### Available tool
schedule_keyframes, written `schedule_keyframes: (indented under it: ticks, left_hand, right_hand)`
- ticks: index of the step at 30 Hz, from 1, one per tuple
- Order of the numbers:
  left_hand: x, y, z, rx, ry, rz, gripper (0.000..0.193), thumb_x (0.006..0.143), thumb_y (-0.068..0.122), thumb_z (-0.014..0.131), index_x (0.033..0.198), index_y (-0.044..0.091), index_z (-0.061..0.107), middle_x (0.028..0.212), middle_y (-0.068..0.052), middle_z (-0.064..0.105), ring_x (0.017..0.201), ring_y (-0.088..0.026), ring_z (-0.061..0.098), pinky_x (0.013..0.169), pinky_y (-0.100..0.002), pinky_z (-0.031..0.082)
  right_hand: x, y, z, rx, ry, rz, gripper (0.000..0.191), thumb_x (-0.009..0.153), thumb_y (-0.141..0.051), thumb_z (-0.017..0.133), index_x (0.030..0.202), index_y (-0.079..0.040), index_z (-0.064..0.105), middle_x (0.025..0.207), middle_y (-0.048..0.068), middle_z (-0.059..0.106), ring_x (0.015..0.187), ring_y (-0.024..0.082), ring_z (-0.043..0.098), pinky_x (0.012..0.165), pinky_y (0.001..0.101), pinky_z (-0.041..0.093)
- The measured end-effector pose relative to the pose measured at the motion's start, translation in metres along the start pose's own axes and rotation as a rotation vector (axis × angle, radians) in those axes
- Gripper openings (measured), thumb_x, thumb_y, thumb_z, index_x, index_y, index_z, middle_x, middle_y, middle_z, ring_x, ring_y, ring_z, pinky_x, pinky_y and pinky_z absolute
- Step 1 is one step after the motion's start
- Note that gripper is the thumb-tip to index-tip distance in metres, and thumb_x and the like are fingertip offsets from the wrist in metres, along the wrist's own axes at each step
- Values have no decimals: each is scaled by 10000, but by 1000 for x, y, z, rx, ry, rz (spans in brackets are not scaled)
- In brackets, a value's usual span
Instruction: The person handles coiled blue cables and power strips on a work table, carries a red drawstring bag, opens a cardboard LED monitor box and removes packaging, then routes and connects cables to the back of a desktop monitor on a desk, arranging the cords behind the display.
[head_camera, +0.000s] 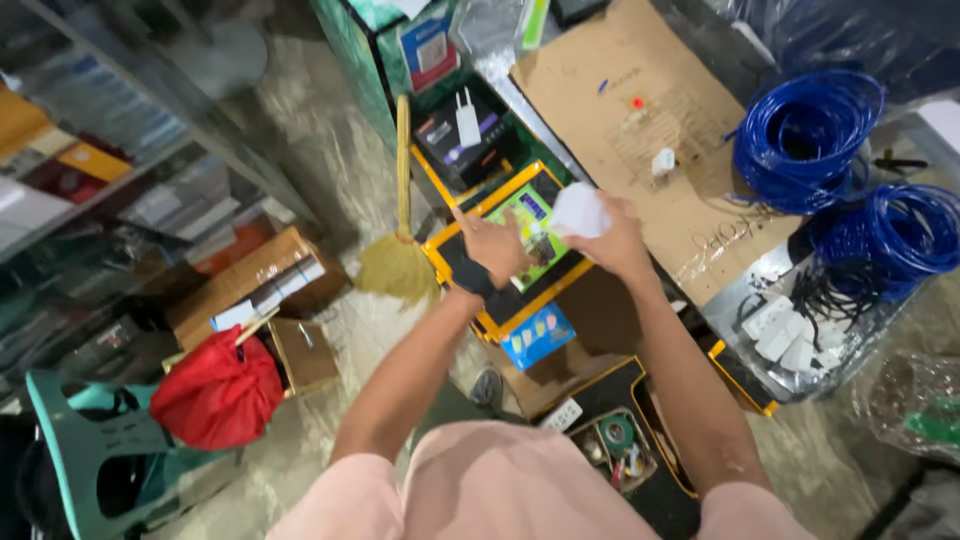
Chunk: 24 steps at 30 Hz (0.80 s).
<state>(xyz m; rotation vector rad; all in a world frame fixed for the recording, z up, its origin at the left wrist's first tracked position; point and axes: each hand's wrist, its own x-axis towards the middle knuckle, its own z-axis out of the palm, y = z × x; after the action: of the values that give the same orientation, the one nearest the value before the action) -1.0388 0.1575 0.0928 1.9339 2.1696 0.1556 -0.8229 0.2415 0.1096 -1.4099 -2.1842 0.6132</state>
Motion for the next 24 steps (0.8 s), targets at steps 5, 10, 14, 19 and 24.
schedule_keyframes:
  ticks: [5, 10, 14, 19, 24]
  left_hand:
    - [4, 32, -14, -61, -31, 30, 1149, 602, 623, 868, 1552, 254, 337, 1632, -300, 157, 1473, -644, 113, 1065, -813, 37]
    - [0, 15, -21, -115, -222, -134, 1190, 648, 648, 843, 1618, 287, 254, 1686, -258, -13, 1460, -646, 107, 1039, -848, 179]
    - [-4, 16, -24, -71, -256, -194, 1297, 591, 677, 865, 1632, 280, 200, 1675, -273, -20, 1443, -645, 154, 966, -873, 244]
    - [-9, 10, -22, -120, -201, -170, 1293, 570, 677, 867, 1621, 288, 224, 1681, -262, -6, 1435, -632, 184, 959, -890, 228]
    - [-3, -9, -19, -169, -102, -171, 1215, 577, 646, 872, 1603, 302, 318, 1691, -230, 48, 1466, -623, 176, 1067, -865, 143]
  right_hand:
    - [3, 8, -26, 188, 86, 367, 998, 633, -482, 913, 1427, -9, 537, 1307, 228, 638, 1215, 371, 661, 1038, 454, 523]
    - [-13, -10, -35, 119, 170, 518, 1020, 672, -492, 901, 1447, 18, 477, 1318, 311, 526, 1210, 440, 580, 1009, 483, 488]
    - [-15, -24, -11, -30, 88, 543, 1081, 755, -594, 832, 1492, 49, 373, 1316, 384, 474, 1196, 525, 535, 980, 527, 466]
    - [-17, -16, 28, -138, -328, 382, 919, 848, -634, 747, 1489, -36, 467, 1389, 446, 409, 1222, 554, 529, 1019, 510, 469]
    - [-25, 3, 32, -32, -462, 109, 794, 804, -503, 779, 1433, -63, 575, 1359, 331, 636, 1248, 467, 649, 1049, 470, 517]
